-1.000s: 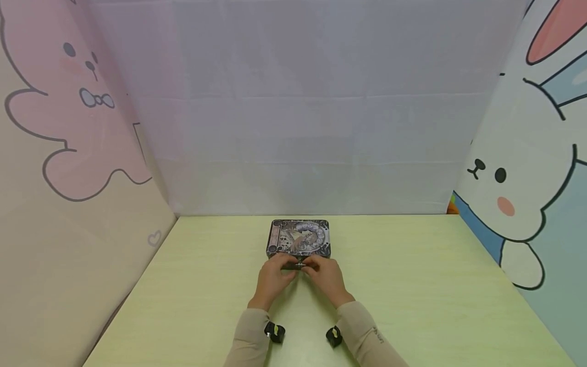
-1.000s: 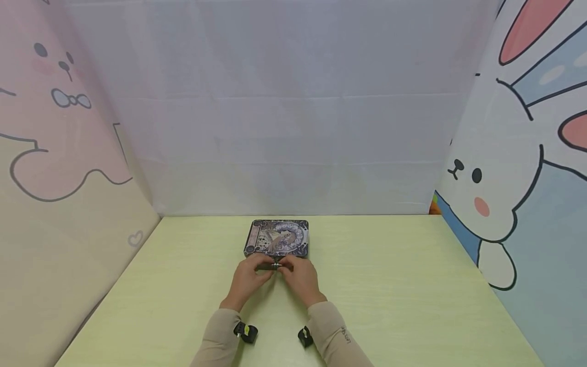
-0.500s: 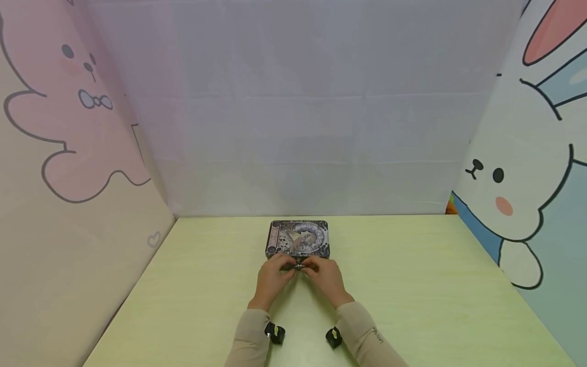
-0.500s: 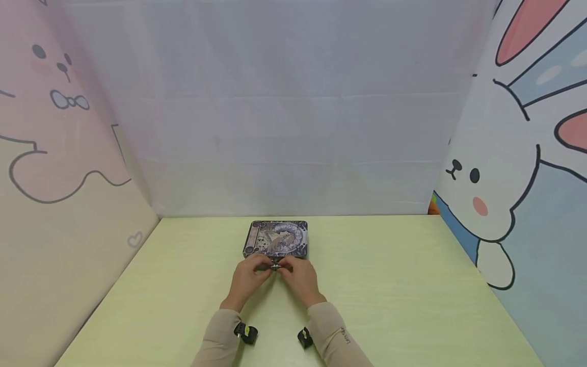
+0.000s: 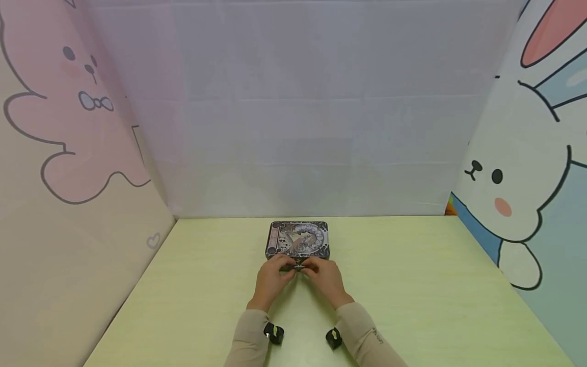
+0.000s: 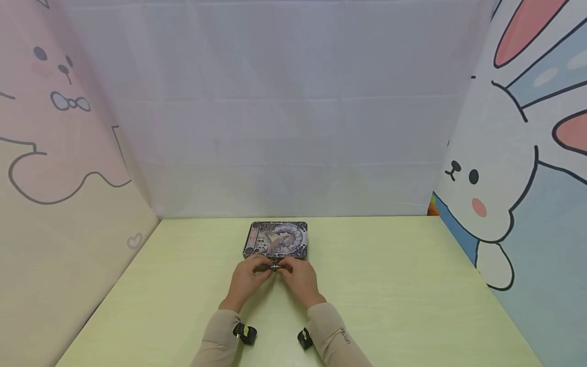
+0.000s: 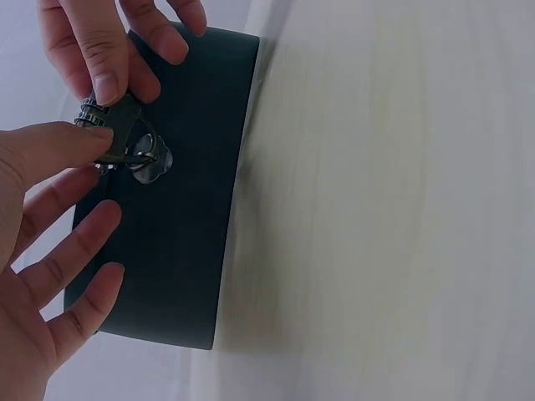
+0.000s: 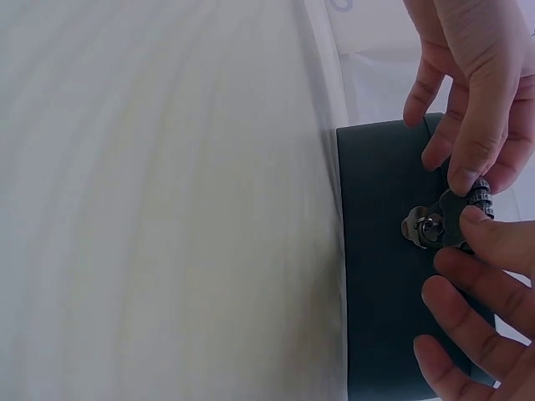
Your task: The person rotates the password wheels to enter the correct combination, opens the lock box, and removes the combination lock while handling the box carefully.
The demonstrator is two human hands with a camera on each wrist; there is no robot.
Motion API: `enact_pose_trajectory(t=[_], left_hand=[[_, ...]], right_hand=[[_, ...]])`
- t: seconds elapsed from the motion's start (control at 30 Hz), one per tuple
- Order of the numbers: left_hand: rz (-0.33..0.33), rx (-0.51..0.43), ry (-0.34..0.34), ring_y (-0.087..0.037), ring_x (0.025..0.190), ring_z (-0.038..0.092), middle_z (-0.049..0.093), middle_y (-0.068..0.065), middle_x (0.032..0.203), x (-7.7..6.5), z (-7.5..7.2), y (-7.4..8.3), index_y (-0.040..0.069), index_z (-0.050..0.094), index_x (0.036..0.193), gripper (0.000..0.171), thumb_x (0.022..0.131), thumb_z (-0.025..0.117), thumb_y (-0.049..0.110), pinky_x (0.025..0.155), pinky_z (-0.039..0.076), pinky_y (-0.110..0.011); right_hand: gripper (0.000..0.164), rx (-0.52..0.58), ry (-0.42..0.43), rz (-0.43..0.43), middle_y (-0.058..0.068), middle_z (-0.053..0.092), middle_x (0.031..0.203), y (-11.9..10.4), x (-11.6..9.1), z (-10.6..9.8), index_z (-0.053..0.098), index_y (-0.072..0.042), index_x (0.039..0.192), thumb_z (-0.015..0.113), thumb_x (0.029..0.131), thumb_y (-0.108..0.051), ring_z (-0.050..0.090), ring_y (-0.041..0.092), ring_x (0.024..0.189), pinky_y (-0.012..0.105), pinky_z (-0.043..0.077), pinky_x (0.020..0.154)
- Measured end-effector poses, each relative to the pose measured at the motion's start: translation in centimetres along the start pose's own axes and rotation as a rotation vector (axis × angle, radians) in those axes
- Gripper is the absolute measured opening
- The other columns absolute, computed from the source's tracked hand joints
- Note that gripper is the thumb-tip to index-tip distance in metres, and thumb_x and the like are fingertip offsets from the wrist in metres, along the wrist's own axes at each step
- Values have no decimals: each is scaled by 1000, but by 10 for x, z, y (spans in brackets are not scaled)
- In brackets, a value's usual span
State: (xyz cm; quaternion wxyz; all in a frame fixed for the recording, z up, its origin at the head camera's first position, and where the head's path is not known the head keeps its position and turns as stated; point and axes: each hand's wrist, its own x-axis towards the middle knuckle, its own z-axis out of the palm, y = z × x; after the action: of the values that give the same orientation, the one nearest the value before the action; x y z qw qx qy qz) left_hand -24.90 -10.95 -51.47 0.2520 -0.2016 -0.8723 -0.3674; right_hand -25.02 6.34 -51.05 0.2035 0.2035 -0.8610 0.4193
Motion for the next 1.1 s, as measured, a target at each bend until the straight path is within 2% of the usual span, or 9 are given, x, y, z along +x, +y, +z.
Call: enact_pose_trajectory(t=[0.53, 0.77, 1.0, 1.1], left_hand=[[-25, 7, -63, -17, 78, 70, 70, -1, 94, 3, -6, 1, 10, 75, 91, 16, 77, 83, 5, 71, 56, -35], [102, 1, 2, -14, 74, 68, 69, -1, 91, 2, -5, -3, 8, 74, 89, 16, 76, 83, 5, 64, 54, -32], [30, -36, -12, -16, 76, 70, 69, -3, 92, 1, -1, -2, 8, 74, 90, 22, 73, 84, -2, 69, 56, -33], [32, -54, 0, -17, 76, 70, 69, -3, 93, 0, 1, -1, 7, 73, 91, 24, 73, 84, -5, 70, 57, -31]], right_hand=[[9, -33, 2, -7, 5, 74, 80, -2, 1, -1, 74, -8, 86, 80, 80, -6, 70, 19, 68, 30, 56, 62], [9, -38, 4, -11, 5, 74, 80, -2, 1, 0, 74, -8, 86, 81, 80, -6, 70, 19, 68, 30, 56, 62], [9, -26, 1, -14, 4, 74, 80, -1, 0, -1, 74, -7, 86, 81, 80, -7, 69, 18, 66, 29, 55, 61], [9, -22, 1, -19, 4, 74, 80, -1, 0, -1, 74, -7, 87, 80, 81, -7, 69, 18, 66, 29, 54, 60]])
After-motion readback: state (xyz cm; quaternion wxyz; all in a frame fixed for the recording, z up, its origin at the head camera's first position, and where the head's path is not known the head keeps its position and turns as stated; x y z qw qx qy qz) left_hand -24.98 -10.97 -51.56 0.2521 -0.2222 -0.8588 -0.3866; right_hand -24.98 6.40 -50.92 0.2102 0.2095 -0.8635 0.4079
